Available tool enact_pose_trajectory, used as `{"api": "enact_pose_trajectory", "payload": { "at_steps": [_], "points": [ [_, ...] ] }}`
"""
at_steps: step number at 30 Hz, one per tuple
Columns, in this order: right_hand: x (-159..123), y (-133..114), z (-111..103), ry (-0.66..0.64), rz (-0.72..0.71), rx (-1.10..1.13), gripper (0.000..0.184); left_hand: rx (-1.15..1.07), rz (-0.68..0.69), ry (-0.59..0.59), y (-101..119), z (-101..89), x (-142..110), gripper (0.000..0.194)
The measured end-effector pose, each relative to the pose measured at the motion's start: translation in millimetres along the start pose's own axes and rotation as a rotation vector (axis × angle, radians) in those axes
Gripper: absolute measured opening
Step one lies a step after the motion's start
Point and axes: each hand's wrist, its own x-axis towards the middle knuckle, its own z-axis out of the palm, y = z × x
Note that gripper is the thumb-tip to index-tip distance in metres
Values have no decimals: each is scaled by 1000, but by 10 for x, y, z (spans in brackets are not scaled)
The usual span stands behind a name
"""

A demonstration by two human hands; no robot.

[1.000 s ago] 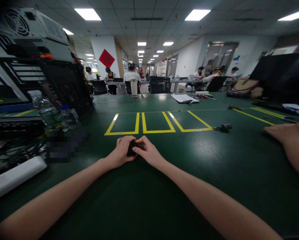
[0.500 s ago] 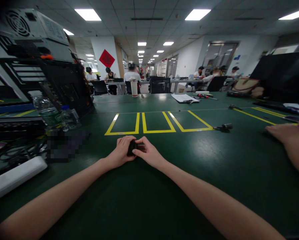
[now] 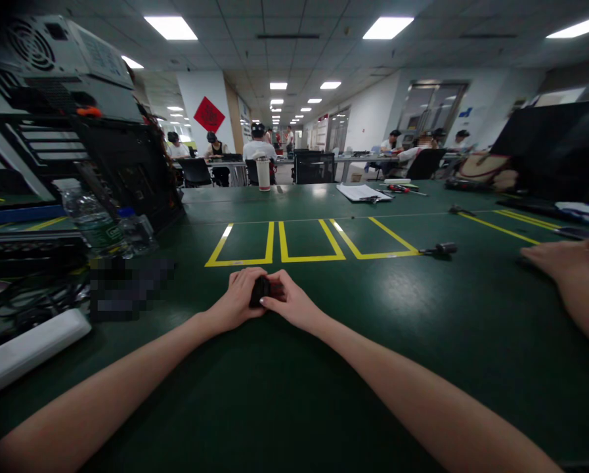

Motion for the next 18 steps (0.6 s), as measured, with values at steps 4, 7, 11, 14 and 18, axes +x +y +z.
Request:
{"api": "enact_pose_trajectory", "payload": {
  "at_steps": [4, 7, 11, 14, 18],
  "points": [
    [-15, -34, 26, 28, -10, 2, 24, -2, 3, 1, -12, 9, -1, 57],
    [-26, -70, 32, 48, -10, -15, 21, -1, -8, 0, -20, 19, 0, 58],
    [-27, -93, 13, 46, 20, -44, 28, -7, -14, -9, -15, 18, 2, 57],
    [-18, -74, -12, 33, 56, -58, 33, -6, -15, -10, -9, 12, 2, 57],
    [-12, -46, -17, -7, 16, -34, 30, -10, -12, -2, -8, 3, 3, 58]
  ]
}}
